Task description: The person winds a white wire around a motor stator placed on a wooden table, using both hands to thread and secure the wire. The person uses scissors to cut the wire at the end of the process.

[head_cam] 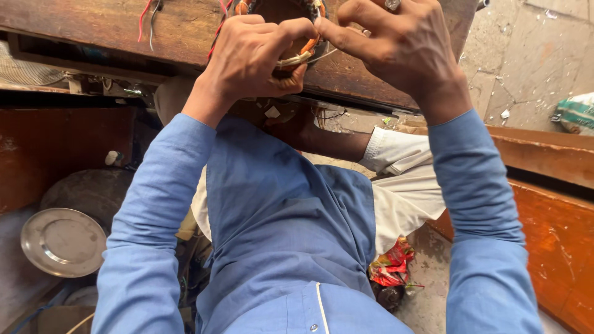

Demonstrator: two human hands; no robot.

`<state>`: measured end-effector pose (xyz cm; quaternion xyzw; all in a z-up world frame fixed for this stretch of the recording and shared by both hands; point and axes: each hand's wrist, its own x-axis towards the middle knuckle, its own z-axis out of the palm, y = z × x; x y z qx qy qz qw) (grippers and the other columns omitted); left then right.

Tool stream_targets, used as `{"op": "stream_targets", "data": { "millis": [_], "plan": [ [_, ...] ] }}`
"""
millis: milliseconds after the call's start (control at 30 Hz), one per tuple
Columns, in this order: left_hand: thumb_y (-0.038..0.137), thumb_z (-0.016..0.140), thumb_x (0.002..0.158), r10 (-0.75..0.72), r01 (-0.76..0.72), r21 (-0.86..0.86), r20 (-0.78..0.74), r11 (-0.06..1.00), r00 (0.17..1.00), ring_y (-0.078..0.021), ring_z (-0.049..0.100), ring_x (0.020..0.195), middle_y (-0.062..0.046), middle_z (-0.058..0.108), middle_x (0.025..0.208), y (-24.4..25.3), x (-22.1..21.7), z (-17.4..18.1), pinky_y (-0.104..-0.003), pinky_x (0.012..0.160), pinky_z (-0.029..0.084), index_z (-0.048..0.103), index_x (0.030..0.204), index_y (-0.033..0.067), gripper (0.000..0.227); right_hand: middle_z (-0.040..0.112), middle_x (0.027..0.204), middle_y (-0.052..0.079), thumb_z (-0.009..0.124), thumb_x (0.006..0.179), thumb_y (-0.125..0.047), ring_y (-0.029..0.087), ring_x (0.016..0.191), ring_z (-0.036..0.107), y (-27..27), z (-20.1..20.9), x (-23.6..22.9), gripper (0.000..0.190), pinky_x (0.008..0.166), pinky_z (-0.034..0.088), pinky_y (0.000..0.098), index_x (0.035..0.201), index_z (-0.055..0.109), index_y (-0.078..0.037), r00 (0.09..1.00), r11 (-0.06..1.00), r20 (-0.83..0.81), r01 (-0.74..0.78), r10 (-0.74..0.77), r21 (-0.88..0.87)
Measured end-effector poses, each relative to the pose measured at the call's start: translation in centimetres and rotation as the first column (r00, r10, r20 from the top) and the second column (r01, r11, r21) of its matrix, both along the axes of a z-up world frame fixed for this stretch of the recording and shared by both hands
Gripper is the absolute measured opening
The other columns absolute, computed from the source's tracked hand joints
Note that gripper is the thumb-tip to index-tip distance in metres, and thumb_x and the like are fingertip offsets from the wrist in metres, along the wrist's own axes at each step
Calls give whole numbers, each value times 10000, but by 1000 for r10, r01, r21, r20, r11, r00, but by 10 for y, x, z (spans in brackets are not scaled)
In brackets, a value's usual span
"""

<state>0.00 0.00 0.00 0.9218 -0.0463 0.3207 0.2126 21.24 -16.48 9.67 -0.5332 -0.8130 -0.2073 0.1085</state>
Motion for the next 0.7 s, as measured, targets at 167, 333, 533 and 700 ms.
{"op": "stream_targets", "data": {
  "millis": [167,333,533,700],
  "plan": [
    [184,802,894,19,-19,20,-12,1000,1000,-207,573,654,10,574,732,-2,0,-1,-341,668,449,564,1287,114,465,653,1028,-103,682,1034,-157,81,916,605,1,3,5,161,728,486,225,1161,764,-213,996,998,74,-40,44,-51],
    [173,781,890,26,-26,33,-6,999,1000,-206,588,681,12,576,719,-2,0,0,-337,691,460,557,1281,124,453,676,987,-67,707,1062,-136,56,802,576,4,-15,-3,76,664,446,221,1073,764,-186,996,997,82,33,-27,-72],
    [199,798,864,26,-26,7,-10,1000,1000,-221,602,687,5,585,767,-3,-1,1,-345,688,468,561,1284,130,487,673,948,19,743,1097,-112,128,792,577,-16,-50,-36,64,690,443,299,1049,730,-72,533,918,-749,195,-394,-344],
    [197,794,864,30,-29,32,-9,999,1000,-216,606,702,0,582,748,-3,0,-2,-343,695,468,554,1298,113,504,687,1017,2,712,1044,-54,141,849,611,-12,-28,-28,122,740,489,312,1147,752,-108,839,974,-497,167,-223,-155]
  ]
}}
